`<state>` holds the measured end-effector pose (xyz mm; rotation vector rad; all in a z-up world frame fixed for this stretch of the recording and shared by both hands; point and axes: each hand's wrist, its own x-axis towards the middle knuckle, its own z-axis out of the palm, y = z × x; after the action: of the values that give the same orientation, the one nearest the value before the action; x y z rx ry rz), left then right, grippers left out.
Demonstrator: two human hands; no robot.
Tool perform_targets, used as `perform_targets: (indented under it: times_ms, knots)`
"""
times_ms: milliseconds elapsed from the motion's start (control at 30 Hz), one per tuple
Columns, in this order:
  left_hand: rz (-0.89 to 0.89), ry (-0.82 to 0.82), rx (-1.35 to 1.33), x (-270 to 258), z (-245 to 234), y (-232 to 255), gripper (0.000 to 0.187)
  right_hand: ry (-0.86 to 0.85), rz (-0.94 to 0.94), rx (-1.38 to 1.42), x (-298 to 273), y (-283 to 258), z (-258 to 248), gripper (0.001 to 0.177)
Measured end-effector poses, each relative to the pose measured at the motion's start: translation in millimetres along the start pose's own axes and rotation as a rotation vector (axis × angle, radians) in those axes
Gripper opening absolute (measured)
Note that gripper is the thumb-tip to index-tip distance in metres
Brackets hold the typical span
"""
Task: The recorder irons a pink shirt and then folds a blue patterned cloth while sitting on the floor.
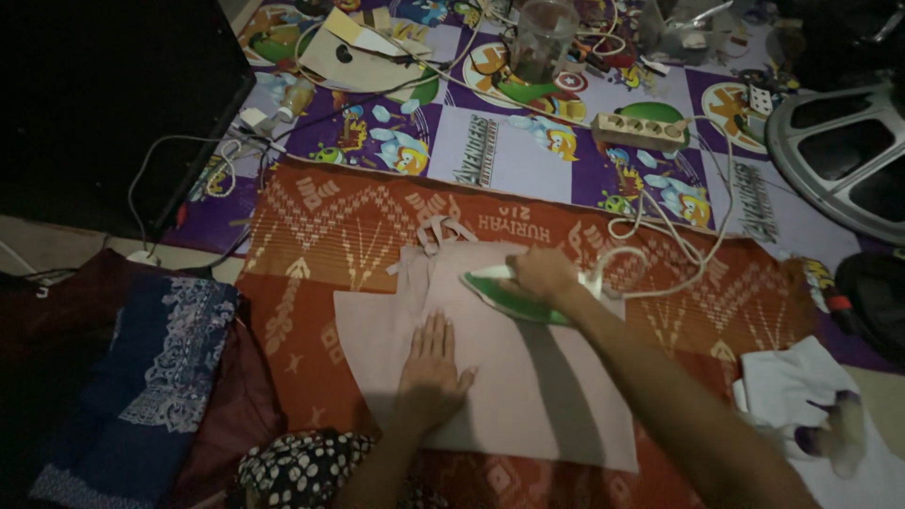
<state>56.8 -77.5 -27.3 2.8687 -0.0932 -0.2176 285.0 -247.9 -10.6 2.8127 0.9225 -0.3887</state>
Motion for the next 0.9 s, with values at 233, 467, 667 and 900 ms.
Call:
perform_targets:
  times_ms: [233,467,667,900]
  knots:
    - [-0.065,-0.154,0.072,-1,0,2,0.088,-0.071,0.173,0.043,-40,48,14,0.067]
    - [-0.008,0.016,0.052,4,33,-9,0.091,-0.167,0.152,-0.008,-80,27,-20,0.065]
    - [0.009,0.055,0.096,10,44,-13,0.090,-0.116,0.110,-0.016,-63,48,10,0.066]
    - [-0.038,-0.059,0.052,3,13,0,0.089,0.006,0.136,-0.010,-54,36,-10,0.067]
